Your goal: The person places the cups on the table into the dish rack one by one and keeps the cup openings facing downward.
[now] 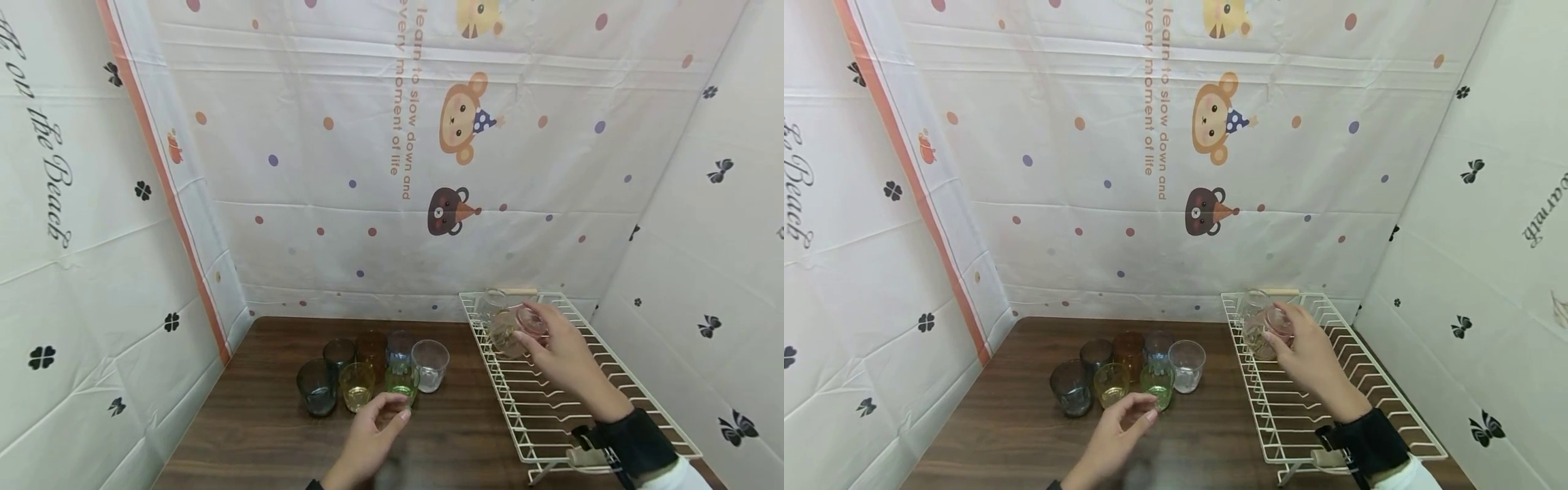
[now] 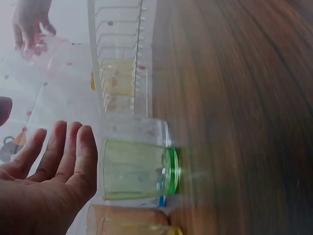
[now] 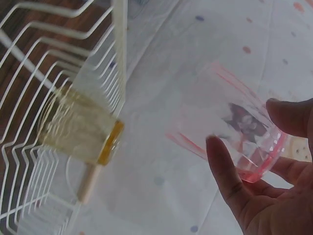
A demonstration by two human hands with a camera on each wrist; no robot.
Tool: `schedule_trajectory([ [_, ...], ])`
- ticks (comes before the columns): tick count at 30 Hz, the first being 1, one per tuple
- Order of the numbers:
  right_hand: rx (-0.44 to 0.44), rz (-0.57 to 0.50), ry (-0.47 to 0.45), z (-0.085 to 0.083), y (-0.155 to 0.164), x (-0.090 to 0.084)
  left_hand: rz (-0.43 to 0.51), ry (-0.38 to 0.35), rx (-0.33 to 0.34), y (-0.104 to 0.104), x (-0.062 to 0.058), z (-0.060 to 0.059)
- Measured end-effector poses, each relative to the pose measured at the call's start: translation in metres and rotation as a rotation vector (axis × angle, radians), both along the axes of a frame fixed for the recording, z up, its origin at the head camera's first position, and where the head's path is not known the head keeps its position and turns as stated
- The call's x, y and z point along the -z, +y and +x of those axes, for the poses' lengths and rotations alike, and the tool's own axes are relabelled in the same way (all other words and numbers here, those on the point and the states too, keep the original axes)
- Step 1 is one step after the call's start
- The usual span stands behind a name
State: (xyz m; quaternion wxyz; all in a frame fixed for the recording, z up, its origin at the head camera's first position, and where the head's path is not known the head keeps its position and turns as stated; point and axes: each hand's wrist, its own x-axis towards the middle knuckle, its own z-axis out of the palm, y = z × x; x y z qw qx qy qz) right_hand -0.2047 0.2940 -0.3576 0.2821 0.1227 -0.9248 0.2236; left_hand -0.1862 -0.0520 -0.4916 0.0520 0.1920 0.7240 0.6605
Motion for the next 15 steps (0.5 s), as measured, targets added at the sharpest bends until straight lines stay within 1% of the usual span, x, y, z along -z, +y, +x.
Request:
schedule_trajectory([
  [2, 0.025, 0.007, -0.035, -0.001, 0.006, 0.002, -0.014, 0.019, -0.028, -0.003, 0.0, 0.001],
  [5, 0.056, 0.02, -0.099, -0.004, 0.013, 0.005, -0.029, 0.034, -0.054, -0.006, 0.0, 0.001],
  [8, 0.085, 0.051, -0.165, -0.006, 0.02, 0.009, -0.052, 0.032, -0.071, -0.01, 0.002, 0.0],
  [11, 0.105, 0.086, -0.206, -0.011, 0.026, 0.013, -0.09, 0.029, -0.089, -0.014, 0.003, 0.0],
  [15, 0.102, 0.117, -0.226, -0.018, 0.033, 0.021, -0.144, 0.044, -0.114, -0.019, 0.006, 0.001],
])
